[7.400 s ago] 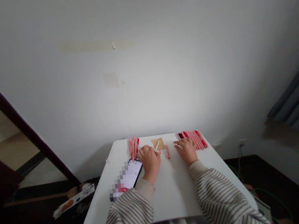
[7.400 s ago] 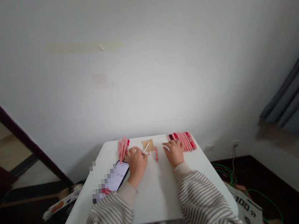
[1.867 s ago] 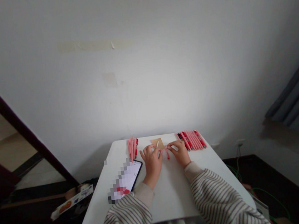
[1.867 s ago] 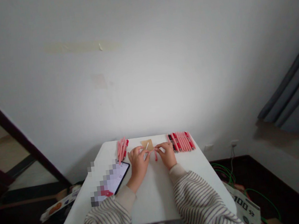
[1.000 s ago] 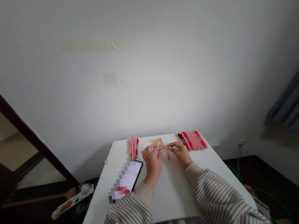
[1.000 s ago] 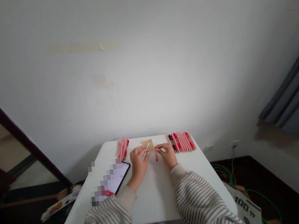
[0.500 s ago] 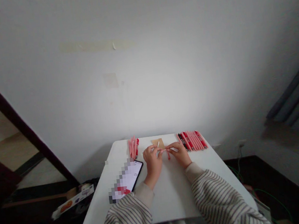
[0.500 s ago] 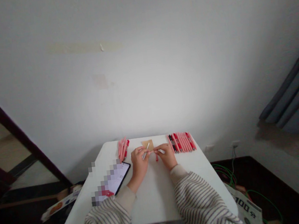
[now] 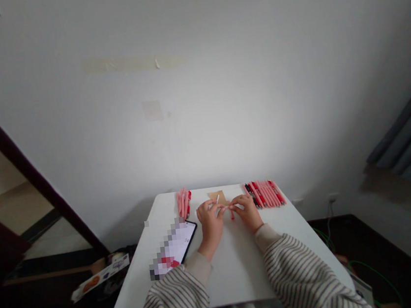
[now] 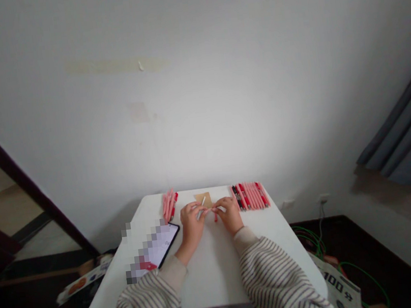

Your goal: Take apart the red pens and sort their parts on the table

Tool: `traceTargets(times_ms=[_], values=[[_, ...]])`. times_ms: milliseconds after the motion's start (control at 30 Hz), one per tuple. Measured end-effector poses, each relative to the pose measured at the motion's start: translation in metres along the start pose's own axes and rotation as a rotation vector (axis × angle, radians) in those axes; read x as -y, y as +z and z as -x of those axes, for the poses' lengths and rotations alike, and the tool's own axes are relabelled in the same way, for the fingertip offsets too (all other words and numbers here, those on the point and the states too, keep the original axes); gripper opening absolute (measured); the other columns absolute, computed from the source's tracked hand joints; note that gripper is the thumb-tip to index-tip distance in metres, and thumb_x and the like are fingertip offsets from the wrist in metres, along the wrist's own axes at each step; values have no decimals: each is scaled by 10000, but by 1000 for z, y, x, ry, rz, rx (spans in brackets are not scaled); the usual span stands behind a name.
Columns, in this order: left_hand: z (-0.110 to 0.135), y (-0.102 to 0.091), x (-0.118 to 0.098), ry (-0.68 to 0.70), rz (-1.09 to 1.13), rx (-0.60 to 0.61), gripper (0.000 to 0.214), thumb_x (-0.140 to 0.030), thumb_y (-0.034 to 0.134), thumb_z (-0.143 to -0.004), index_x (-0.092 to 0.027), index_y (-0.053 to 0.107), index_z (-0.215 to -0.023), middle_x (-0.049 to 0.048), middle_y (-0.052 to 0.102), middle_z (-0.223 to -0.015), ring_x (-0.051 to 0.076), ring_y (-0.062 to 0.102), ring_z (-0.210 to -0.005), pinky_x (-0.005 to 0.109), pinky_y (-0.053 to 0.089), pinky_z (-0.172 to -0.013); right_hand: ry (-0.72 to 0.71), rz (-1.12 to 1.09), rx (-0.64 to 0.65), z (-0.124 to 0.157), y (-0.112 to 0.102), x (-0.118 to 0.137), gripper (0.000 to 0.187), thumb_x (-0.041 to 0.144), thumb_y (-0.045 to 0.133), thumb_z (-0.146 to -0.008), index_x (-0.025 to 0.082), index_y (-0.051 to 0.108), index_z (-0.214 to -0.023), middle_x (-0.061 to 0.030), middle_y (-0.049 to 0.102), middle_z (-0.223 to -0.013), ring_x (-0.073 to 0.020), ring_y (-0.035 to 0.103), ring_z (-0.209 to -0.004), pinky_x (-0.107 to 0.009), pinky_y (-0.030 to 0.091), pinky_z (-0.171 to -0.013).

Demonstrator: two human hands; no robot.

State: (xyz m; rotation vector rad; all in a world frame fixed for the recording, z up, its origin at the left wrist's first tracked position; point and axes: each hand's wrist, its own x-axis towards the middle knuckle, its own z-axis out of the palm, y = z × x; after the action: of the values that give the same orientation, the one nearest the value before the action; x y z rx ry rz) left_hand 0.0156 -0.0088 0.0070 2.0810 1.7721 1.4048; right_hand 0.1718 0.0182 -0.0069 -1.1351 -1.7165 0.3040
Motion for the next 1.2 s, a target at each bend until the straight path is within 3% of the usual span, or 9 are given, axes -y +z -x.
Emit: traceTargets(times_ms=[733,933,1067,1200], values=[[0,-1,2,41,-56,3,154,-355,598,-818,-270,717,-866,51,613,-1048,218,505,-1049,423,375,-944,-16,24,19,1,-1,7,302,440,527,-887,239,721,-774,-56,695,-827,-223,560,-893,-403,384,-900],[-1,-3,1,25,-59,-19,141,-333,593,-820,-269,711,-865,51,615,-1039,211,511,-1040,408,375,-940,-35,99,19,2,-1,0,201,269,549,-881,269,726,-976,-52,693,-902,-238,518,-940,-405,399,-893],[-1,-5,0,-15,-79,-48,112,-303,614,-800,-263,709,-846,47,618,-1016,217,513,-1037,411,372,-932,-55,205,47,5,2,-8,323,86,529,-828,293,741,-957,-48,682,-909,-241,485,-907,-412,420,-857],[-1,-6,0,-33,-88,-69,103,-280,621,-790,-262,707,-844,47,612,-1028,219,511,-1039,416,365,-934,-92,291,68,8,4,-11,365,56,552,-800,336,746,-933,-40,677,-974,-252,462,-938,-436,418,-865]])
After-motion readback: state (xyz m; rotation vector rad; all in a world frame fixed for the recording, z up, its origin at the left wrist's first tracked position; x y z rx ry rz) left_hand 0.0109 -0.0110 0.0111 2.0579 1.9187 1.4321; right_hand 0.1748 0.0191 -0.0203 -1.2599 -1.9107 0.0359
